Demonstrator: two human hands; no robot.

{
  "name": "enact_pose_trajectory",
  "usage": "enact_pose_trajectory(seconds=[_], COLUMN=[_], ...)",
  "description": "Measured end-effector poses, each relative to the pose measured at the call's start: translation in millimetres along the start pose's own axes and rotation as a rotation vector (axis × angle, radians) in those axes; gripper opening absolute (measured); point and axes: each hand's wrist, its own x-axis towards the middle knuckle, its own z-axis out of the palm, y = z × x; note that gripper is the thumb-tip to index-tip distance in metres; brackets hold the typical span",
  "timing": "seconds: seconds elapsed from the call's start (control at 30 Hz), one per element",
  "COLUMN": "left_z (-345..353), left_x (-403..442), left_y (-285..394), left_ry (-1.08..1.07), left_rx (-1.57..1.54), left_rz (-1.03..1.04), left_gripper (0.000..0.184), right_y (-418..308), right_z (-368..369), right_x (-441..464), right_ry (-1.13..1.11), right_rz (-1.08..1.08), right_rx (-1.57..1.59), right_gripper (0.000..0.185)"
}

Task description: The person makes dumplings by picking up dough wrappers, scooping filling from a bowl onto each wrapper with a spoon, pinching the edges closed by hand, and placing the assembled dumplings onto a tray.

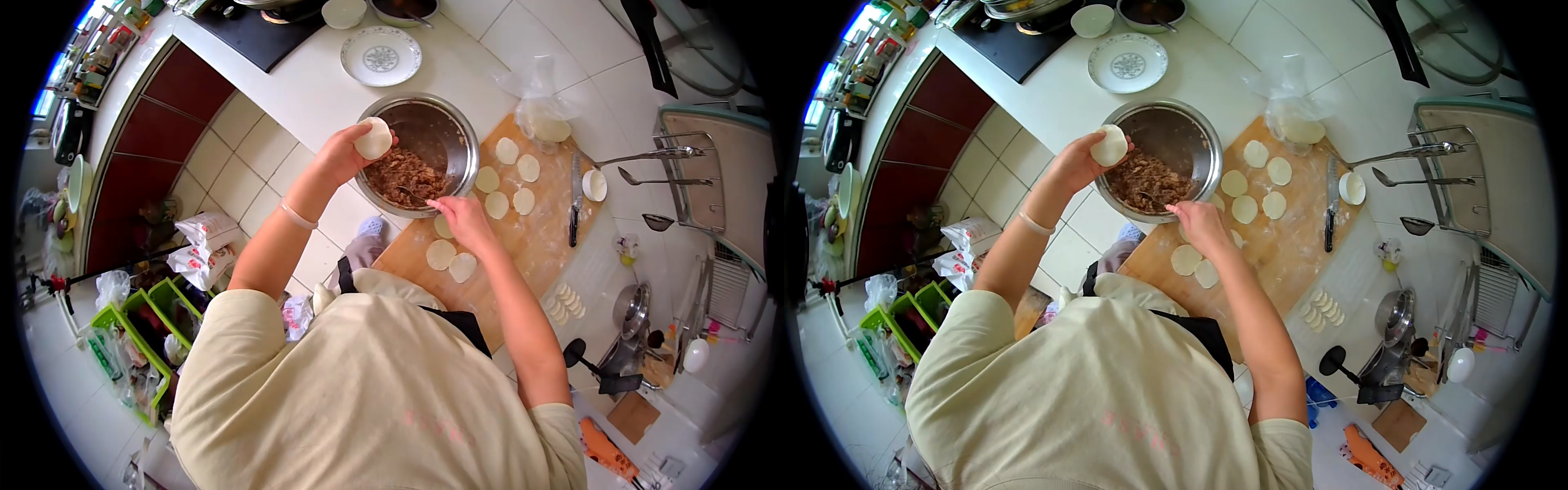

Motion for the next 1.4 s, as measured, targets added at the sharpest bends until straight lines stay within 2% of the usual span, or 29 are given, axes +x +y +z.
enact_pose_trajectory(seconds=[0.2, 0.4, 0.47, 0.5, 0.57, 0.6, 0.67, 0.77, 0.9, 0.97, 1.0, 1.2, 1.4], left_z=[-3.8, -7.3, -6.4, -7.9, -12.3, -14.4, -18.6, -13.5, -7.4, -4.6, -2.3, -3.9, -11.5], left_x=[2.8, 2.4, 2.6, 3.1, 5.9, 7.5, 10.8, 8.3, 10.8, 10.1, 10.4, 9.3, 8.4], left_y=[-3.9, -2.1, -0.8, 0.4, -1.0, -1.7, -2.8, -3.2, -9.8, -14.2, -14.9, -16.8, -16.6], left_ry=[-0.01, -0.036, 0.024, 0.025, 0.01, 0.01, -0.021, -0.005, 0.003, 0.006, 0.004, -0.042, -0.011], left_rx=[0.018, 0.027, -0.004, -0.002, 0.009, 0.009, 0.02, 0.033, 0.005, -0.005, -0.005, -0.034, -0.024], left_rz=[-0.016, 0.002, -0.003, 0.0, 0.025, 0.026, 0.104, 0.144, 0.141, 0.128, 0.124, 0.098, 0.085], left_gripper=[0.04, 0.039, 0.039, 0.039, 0.039, 0.039, 0.039, 0.038, 0.038, 0.038, 0.038, 0.037, 0.036], right_y=[3.4, 17.5, 41.0, 37.3, 25.0, 26.6, 30.2, 29.3, 28.0, 17.5, -1.1, -3.8, 3.1], right_z=[9.1, 6.0, 27.5, 23.7, 10.4, 10.9, 11.5, 2.0, -0.5, 7.6, -2.3, -19.6, -31.2], right_x=[5.9, 10.8, 16.1, 16.1, 12.8, 11.7, 8.5, 0.5, -2.8, -7.7, -10.9, -18.2, -8.9], right_ry=[-0.056, -0.149, -0.049, -0.049, -0.294, -0.294, -0.257, -0.131, -0.024, 0.224, 0.125, 0.025, -0.055], right_rz=[-0.07, 0.037, -0.126, -0.129, 0.414, 0.413, 0.559, 0.542, 0.466, -0.15, -0.022, 0.059, -0.082], right_rx=[0.085, 0.286, 0.557, 0.559, 0.82, 0.819, 1.037, 1.095, 0.972, 0.07, 0.031, -0.166, -0.028], right_gripper=[0.021, 0.022, 0.025, 0.025, 0.024, 0.024, 0.021, 0.022, 0.022, 0.022, 0.023, 0.019, 0.02])
